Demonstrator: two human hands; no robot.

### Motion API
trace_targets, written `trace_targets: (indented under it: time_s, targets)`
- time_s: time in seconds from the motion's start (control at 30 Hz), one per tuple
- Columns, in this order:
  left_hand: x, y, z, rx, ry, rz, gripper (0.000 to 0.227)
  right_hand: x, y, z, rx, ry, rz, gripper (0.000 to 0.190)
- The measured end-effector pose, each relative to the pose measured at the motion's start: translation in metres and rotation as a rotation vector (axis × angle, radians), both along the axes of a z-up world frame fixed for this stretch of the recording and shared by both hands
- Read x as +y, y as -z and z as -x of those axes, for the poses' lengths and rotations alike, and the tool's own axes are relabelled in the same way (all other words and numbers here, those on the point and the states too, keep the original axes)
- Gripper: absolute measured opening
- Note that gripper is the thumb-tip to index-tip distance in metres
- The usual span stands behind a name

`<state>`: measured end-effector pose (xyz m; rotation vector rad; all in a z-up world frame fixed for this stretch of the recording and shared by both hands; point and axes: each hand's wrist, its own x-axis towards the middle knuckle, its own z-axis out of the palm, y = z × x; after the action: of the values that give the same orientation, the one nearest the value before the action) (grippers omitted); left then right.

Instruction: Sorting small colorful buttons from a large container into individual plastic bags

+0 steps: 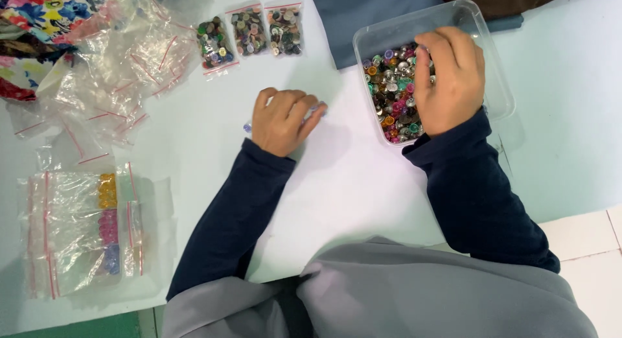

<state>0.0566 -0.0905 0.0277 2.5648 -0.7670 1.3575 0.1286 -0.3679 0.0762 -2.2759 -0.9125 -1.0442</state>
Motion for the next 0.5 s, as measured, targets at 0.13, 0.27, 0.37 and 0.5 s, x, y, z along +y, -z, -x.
trace_targets:
  time_s: [0.13, 0.27, 0.37, 0.5]
  targets:
    - [0.059, 0.022, 0.022, 0.047, -0.084, -0.038, 0.028, 0.029, -0.007, 0.029, -0.227, -0.168, -0.149, 0.004]
    - [0.101, 0.037, 0.043, 0.153, -0.119, 0.020, 0.027, 0.066, 0.024, 0.072, -0.152, -0.510, -0.280, 0.008]
    - [0.113, 0.029, 0.058, 0.230, -0.125, 0.021, 0.029, 0.096, 0.041, 0.088, -0.169, -0.648, -0.271, 0.009]
    - [0.127, 0.045, 0.066, 0.429, -0.180, 0.077, 0.039, 0.117, 0.086, 0.087, -0.046, -0.589, 0.067, 0.009]
